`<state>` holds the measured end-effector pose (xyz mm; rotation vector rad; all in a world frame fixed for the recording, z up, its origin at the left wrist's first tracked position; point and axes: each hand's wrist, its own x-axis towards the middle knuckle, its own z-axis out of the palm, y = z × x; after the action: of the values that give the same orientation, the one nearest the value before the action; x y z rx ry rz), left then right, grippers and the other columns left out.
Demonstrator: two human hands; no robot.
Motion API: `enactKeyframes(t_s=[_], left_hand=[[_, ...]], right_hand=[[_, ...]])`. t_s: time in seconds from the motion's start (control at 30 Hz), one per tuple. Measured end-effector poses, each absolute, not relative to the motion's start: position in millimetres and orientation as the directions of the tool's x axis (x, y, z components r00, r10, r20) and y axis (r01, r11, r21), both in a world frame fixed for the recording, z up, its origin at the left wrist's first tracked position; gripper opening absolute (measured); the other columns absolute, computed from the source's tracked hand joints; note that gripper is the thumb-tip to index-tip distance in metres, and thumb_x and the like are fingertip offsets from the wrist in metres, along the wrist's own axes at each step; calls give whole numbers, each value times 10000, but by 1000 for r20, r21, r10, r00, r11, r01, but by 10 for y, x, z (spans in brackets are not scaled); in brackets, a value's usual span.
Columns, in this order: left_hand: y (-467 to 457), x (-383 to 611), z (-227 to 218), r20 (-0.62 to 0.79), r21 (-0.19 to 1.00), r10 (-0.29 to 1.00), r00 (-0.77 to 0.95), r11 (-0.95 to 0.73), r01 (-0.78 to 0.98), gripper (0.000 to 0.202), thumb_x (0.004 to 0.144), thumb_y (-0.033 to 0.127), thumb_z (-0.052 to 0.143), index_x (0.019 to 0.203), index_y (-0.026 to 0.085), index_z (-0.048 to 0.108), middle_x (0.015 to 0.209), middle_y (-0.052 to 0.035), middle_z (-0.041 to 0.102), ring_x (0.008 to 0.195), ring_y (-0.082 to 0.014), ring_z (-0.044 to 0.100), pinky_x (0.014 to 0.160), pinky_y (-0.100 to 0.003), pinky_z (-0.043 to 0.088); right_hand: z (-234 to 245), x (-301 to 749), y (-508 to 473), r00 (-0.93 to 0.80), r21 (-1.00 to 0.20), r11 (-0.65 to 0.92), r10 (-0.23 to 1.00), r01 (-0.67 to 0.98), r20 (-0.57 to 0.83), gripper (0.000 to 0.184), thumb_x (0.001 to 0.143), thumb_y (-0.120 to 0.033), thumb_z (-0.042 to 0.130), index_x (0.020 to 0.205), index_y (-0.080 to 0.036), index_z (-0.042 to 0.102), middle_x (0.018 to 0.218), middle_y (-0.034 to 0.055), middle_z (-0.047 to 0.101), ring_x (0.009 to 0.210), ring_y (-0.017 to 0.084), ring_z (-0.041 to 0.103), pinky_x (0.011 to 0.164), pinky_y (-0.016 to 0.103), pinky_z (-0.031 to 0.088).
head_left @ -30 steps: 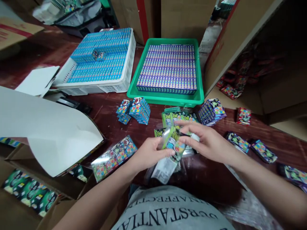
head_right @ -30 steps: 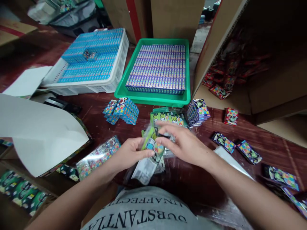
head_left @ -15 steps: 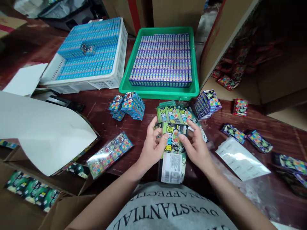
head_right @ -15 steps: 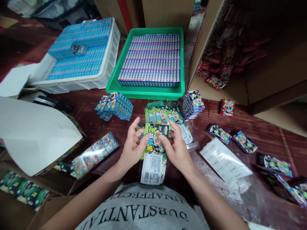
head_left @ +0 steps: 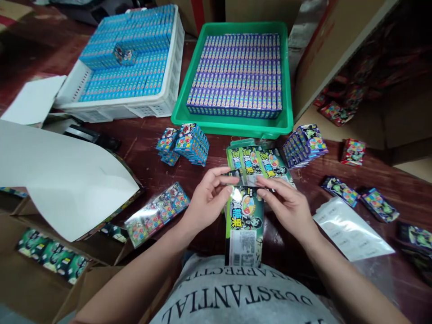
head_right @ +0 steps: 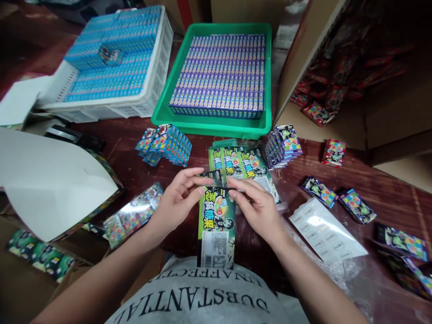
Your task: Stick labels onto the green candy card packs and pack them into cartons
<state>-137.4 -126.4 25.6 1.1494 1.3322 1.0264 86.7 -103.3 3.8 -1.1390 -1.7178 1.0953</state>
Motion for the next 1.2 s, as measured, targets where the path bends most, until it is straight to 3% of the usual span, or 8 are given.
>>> enactKeyframes(t_s=[0.1,0.27,0.5,0.7,0.87,0.93,1.03,1.2], left_hand=[[-1202,-1413,314,-213,964,972,95,194,181,161,919,321,656,973,186,725,1035,-66,771,977,-192,701,885,-338,558],[-1049,-1405,388,-232,946,971,57,211,248,111,859,286,712,846,176,711,835,-27,753,757,-144,675,742,-287,545],[-1007,-1516,434,-278,934,937,214,212,287,160,853,360,744,873,207,785,998,-69,795,902,-210,737,864,-363,575],[-978,-1605,540,-118,918,904,411,-59,392,135,905,301,689,1006,232,746,934,-40,734,834,-172,686,765,-319,559],[-899,-1527,693,-4,813,812,584,-338,474,179,938,231,606,1050,233,746,925,-32,659,826,-144,629,767,-294,500],[-912,-1517,683,-1,844,840,542,-290,452,120,901,301,689,854,194,715,895,-34,669,834,-151,640,775,-296,496],[-986,-1606,636,-65,869,893,445,-168,465,204,868,346,741,781,183,657,850,-24,681,791,-151,637,750,-297,491],[-1192,-1920,612,-70,861,943,324,-107,497,152,925,243,632,1047,212,717,925,-34,627,895,-168,620,793,-308,498]], right_hand=[[136,856,-971,-350,-969,108,936,220,25,99,917,-334,703,963,-299,784,1040,17,765,1002,189,696,933,389,561],[251,780,-848,-262,-958,-216,929,190,-261,228,821,-429,781,851,-206,739,832,16,747,710,143,648,691,300,540],[272,848,-861,-321,-950,-268,896,164,-308,192,821,-406,785,817,-214,769,763,-8,753,663,125,647,673,285,536],[472,1117,-697,-635,-954,210,772,214,28,260,946,-449,662,1111,-282,773,1279,66,714,1204,217,660,1037,436,528],[821,1748,153,-685,-386,675,715,628,136,759,891,-456,713,1560,-287,397,1682,106,274,1529,374,259,1222,634,243],[841,1997,492,-719,-266,697,695,666,24,962,813,-494,766,1606,-230,289,1689,148,239,1537,430,193,1203,658,254],[800,2131,766,-776,-254,739,622,624,-99,789,871,-478,679,1533,-138,417,1489,224,512,1404,402,444,1139,551,382],[897,1448,587,-756,-330,742,645,583,115,611,873,-482,631,1404,-211,498,1340,193,546,1246,345,552,1059,492,456]])
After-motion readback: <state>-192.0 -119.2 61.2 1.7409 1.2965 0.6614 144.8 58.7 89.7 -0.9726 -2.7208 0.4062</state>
